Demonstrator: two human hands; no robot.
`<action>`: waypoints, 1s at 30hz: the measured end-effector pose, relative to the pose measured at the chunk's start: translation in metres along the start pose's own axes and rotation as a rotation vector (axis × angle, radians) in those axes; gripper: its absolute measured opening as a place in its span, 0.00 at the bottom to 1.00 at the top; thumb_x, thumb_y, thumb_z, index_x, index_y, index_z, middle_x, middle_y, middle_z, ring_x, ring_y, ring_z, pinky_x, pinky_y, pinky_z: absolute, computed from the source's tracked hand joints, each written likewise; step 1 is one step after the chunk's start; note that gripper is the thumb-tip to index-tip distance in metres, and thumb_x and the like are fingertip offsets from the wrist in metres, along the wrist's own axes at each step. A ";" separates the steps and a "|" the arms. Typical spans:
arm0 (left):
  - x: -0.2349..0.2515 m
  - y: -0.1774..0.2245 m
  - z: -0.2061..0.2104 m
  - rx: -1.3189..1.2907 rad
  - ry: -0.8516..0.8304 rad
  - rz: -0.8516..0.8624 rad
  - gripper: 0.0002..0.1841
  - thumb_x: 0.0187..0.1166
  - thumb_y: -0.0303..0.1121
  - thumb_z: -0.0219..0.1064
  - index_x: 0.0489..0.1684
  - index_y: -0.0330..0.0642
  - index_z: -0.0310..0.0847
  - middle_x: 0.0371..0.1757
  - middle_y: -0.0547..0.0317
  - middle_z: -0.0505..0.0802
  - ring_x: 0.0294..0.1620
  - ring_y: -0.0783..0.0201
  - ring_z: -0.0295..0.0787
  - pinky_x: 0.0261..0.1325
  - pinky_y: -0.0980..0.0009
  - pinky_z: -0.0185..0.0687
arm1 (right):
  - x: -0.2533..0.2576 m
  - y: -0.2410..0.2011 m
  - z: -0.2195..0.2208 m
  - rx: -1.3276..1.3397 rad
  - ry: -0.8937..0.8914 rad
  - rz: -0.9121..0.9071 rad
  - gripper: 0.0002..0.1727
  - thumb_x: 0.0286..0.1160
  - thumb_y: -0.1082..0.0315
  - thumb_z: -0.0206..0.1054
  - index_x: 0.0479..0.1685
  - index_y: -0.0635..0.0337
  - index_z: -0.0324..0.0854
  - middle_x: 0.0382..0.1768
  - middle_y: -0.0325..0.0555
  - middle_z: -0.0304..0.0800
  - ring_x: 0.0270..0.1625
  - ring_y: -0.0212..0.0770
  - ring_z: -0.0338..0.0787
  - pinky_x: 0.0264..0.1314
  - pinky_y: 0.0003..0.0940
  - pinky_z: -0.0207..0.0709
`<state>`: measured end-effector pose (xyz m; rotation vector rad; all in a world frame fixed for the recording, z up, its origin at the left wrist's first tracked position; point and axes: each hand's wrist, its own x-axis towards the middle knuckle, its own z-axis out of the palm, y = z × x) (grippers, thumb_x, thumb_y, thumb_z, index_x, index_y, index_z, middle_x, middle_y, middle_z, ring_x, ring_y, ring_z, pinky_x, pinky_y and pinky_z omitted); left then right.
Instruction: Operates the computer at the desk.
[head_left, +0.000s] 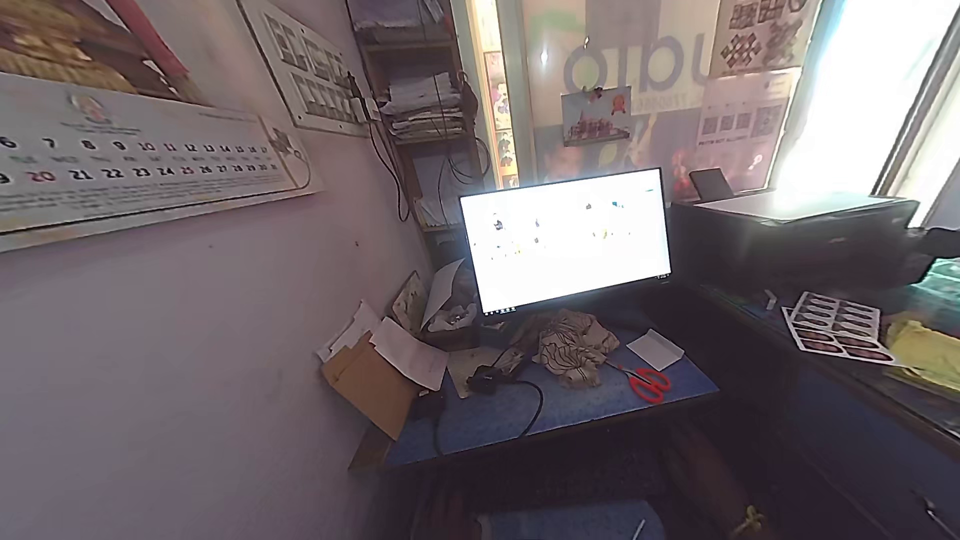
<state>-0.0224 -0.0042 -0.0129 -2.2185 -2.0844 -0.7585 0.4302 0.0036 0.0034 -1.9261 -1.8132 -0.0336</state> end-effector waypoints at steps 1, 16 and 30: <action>0.000 0.000 0.000 -0.003 0.007 0.007 0.25 0.80 0.41 0.62 0.72 0.38 0.82 0.82 0.36 0.78 0.82 0.33 0.72 0.83 0.39 0.65 | 0.000 -0.001 0.000 0.003 -0.004 0.005 0.28 0.82 0.53 0.61 0.77 0.55 0.80 0.80 0.62 0.77 0.83 0.61 0.76 0.86 0.54 0.68; -0.002 -0.001 0.000 -0.018 0.003 -0.006 0.26 0.80 0.41 0.63 0.73 0.37 0.81 0.82 0.36 0.78 0.82 0.33 0.72 0.84 0.39 0.64 | 0.000 0.002 0.005 -0.018 0.034 -0.029 0.24 0.81 0.53 0.60 0.70 0.53 0.87 0.77 0.61 0.80 0.81 0.60 0.78 0.83 0.55 0.71; -0.001 -0.003 0.002 0.000 -0.002 -0.004 0.25 0.80 0.42 0.63 0.72 0.38 0.83 0.80 0.36 0.79 0.83 0.32 0.71 0.84 0.39 0.64 | -0.001 -0.001 -0.003 -0.016 0.047 -0.059 0.24 0.75 0.57 0.63 0.65 0.59 0.88 0.72 0.62 0.83 0.78 0.62 0.81 0.79 0.55 0.74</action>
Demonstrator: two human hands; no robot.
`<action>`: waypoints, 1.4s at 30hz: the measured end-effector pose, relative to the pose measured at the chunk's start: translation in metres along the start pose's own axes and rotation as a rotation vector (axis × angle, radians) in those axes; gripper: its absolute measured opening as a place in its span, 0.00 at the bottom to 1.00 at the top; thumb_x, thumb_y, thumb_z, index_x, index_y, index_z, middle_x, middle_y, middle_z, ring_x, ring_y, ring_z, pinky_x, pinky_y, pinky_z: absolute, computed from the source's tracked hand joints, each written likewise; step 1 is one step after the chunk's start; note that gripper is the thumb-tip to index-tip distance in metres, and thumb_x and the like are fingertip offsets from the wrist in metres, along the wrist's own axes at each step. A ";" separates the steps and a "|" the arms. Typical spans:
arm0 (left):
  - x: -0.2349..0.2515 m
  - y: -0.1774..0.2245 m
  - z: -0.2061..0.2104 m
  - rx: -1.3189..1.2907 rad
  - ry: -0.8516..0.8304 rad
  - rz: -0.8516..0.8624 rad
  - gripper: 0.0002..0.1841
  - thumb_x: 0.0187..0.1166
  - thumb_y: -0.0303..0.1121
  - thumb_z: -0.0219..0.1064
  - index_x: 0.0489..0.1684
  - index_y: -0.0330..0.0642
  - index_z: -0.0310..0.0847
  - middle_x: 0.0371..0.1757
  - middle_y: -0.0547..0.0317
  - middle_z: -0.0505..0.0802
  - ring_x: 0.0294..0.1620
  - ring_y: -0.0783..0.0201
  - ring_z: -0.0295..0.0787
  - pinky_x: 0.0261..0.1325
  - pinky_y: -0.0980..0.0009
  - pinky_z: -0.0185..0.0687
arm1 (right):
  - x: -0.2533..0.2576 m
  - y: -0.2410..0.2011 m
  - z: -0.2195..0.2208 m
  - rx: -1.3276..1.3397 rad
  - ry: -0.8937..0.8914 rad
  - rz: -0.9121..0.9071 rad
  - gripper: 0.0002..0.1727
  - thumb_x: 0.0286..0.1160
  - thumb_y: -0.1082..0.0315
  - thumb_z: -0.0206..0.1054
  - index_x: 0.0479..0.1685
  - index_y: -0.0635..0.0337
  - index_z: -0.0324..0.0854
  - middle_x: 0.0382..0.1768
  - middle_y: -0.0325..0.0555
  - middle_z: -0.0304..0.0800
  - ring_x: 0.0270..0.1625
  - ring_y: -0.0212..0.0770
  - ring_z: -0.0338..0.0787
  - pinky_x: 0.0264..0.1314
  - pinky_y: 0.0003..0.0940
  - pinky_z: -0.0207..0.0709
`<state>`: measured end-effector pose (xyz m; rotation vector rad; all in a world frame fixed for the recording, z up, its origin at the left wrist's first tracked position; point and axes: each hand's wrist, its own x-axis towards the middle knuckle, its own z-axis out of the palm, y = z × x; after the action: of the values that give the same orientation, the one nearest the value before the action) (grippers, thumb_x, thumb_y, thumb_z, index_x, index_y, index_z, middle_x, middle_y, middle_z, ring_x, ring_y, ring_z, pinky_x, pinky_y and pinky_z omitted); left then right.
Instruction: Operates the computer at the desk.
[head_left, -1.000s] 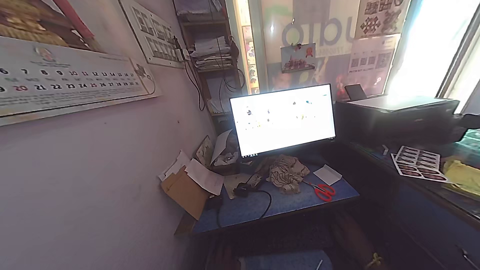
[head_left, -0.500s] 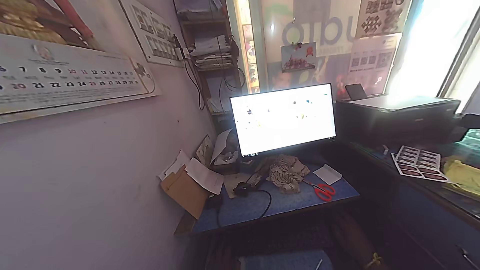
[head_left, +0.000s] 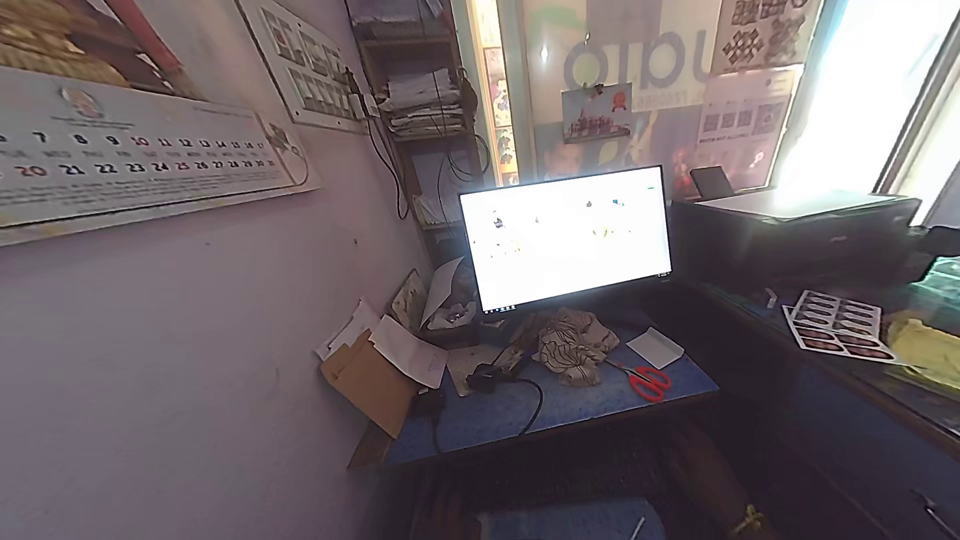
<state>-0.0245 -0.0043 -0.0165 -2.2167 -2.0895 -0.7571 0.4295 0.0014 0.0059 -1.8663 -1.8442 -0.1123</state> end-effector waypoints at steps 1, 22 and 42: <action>0.000 0.000 0.000 0.000 -0.001 0.001 0.25 0.80 0.42 0.63 0.72 0.38 0.83 0.80 0.36 0.79 0.83 0.32 0.71 0.84 0.39 0.63 | 0.000 0.000 0.000 -0.001 0.005 -0.003 0.24 0.74 0.57 0.63 0.64 0.59 0.88 0.72 0.62 0.83 0.77 0.62 0.81 0.79 0.55 0.75; 0.002 0.006 -0.010 -0.020 -0.047 -0.022 0.26 0.80 0.42 0.63 0.74 0.38 0.81 0.83 0.38 0.77 0.84 0.33 0.70 0.84 0.39 0.63 | 0.000 -0.002 -0.005 0.001 -0.007 0.018 0.24 0.73 0.57 0.65 0.65 0.59 0.88 0.73 0.64 0.82 0.78 0.63 0.80 0.78 0.56 0.75; 0.003 0.006 -0.006 0.067 -0.069 -0.038 0.26 0.84 0.46 0.55 0.74 0.42 0.82 0.84 0.43 0.78 0.86 0.40 0.70 0.88 0.45 0.60 | 0.001 -0.010 -0.017 0.055 -0.222 0.214 0.37 0.75 0.54 0.68 0.84 0.64 0.70 0.84 0.67 0.68 0.86 0.63 0.69 0.88 0.55 0.63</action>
<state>-0.0205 -0.0041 -0.0086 -2.2061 -2.1595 -0.6106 0.4253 -0.0050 0.0238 -2.0930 -1.7518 0.2262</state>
